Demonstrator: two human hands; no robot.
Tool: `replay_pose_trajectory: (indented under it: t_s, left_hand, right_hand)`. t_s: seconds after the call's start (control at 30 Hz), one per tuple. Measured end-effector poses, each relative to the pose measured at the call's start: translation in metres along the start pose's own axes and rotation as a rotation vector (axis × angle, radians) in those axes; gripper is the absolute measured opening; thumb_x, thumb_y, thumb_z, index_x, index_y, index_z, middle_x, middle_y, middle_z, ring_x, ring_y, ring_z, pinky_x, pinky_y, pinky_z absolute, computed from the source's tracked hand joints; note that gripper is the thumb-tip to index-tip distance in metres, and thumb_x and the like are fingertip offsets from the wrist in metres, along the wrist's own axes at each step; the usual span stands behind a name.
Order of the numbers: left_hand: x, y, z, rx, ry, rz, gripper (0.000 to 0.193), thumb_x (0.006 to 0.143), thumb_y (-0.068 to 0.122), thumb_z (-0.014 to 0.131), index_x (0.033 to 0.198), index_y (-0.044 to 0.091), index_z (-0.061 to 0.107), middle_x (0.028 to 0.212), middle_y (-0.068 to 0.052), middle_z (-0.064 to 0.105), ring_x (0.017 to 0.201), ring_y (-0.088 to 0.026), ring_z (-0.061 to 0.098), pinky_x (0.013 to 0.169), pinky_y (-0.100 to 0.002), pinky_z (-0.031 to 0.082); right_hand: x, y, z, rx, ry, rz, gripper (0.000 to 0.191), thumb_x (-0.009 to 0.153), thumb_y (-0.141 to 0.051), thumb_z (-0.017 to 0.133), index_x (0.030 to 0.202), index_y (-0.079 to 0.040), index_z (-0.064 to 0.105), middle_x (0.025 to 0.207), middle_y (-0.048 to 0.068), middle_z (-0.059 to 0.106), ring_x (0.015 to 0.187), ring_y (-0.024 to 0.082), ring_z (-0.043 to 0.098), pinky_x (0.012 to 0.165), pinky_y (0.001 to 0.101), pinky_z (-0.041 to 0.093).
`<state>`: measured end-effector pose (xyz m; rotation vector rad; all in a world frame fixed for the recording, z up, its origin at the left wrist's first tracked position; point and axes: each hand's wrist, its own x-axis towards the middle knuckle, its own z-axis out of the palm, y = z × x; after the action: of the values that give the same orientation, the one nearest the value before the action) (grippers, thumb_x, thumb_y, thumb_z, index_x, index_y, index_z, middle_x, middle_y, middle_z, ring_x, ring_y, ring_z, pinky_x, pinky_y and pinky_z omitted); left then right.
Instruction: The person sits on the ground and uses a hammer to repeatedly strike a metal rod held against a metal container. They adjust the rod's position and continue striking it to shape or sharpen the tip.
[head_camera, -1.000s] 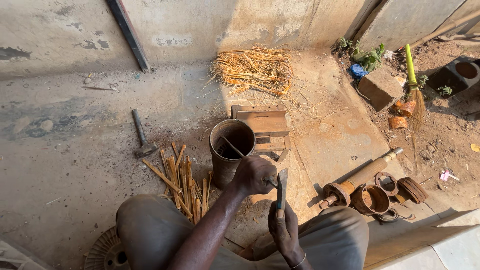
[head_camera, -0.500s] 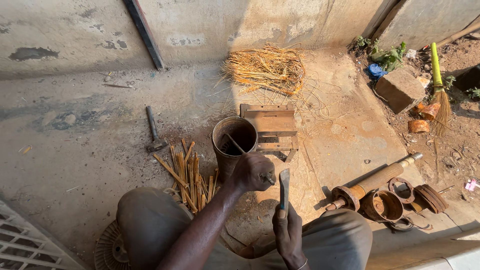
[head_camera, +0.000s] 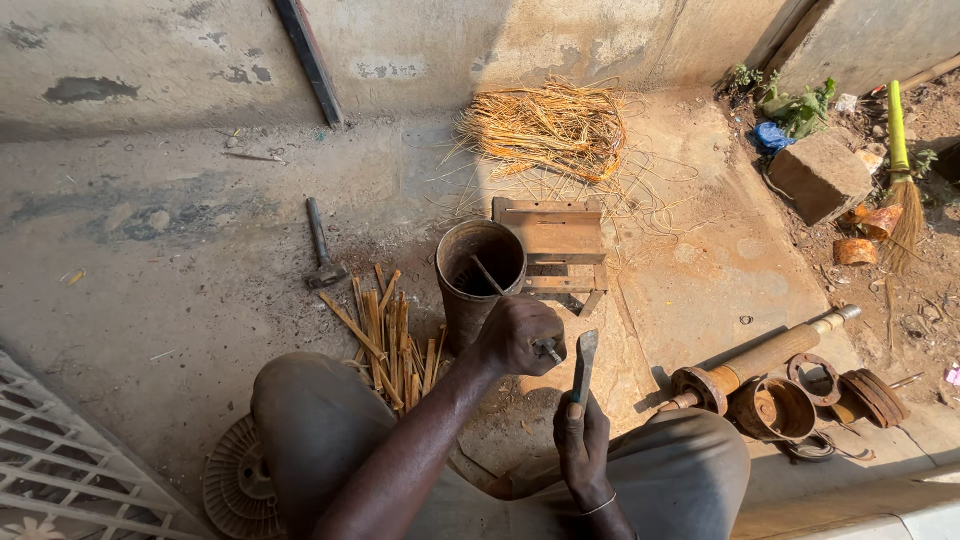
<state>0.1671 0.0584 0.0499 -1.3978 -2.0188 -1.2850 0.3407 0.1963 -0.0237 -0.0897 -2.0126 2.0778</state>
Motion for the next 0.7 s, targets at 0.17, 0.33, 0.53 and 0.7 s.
replay_pose_trajectory:
  t_s: [0.17, 0.33, 0.53, 0.7]
  left_hand:
    - [-0.003, -0.009, -0.009, -0.009, -0.026, -0.014, 0.013, 0.071, 0.016, 0.076, 0.069, 0.015, 0.063, 0.063, -0.001, 0.064, 0.058, -0.017, 0.066, 0.056, -0.036, 0.053]
    - [-0.002, -0.011, -0.023, -0.022, -0.063, 0.007, 0.016, 0.069, 0.017, 0.077, 0.068, 0.013, 0.062, 0.061, -0.002, 0.061, 0.057, -0.021, 0.065, 0.056, -0.038, 0.051]
    - [-0.007, -0.012, -0.038, -0.127, -0.060, -0.014, 0.017, 0.068, 0.013, 0.072, 0.060, 0.014, 0.057, 0.056, -0.002, 0.057, 0.054, -0.021, 0.063, 0.053, -0.038, 0.049]
    - [-0.010, -0.013, -0.042, -0.167, -0.006, 0.043, 0.015, 0.068, 0.012, 0.069, 0.063, 0.014, 0.055, 0.059, -0.003, 0.056, 0.055, -0.022, 0.060, 0.056, -0.039, 0.049]
  right_hand:
    - [-0.003, -0.001, 0.007, -0.069, -0.001, 0.009, 0.055, 0.103, -0.056, 0.045, 0.086, -0.005, 0.053, 0.062, -0.003, 0.045, 0.051, 0.005, 0.040, 0.043, 0.0240, 0.034]
    - [-0.002, -0.010, 0.018, -0.094, -0.023, 0.020, 0.055, 0.104, -0.056, 0.046, 0.086, -0.004, 0.053, 0.062, -0.003, 0.044, 0.052, 0.006, 0.040, 0.044, 0.0246, 0.032]
    - [-0.006, -0.043, 0.036, -0.154, -0.068, -0.079, 0.054, 0.104, -0.054, 0.045, 0.090, -0.003, 0.054, 0.062, -0.002, 0.046, 0.052, 0.006, 0.040, 0.045, 0.0243, 0.032]
    - [-0.007, -0.064, 0.050, -0.160, -0.137, -0.185, 0.056, 0.106, -0.056, 0.045, 0.091, -0.003, 0.054, 0.064, -0.001, 0.047, 0.054, 0.006, 0.041, 0.047, 0.0239, 0.033]
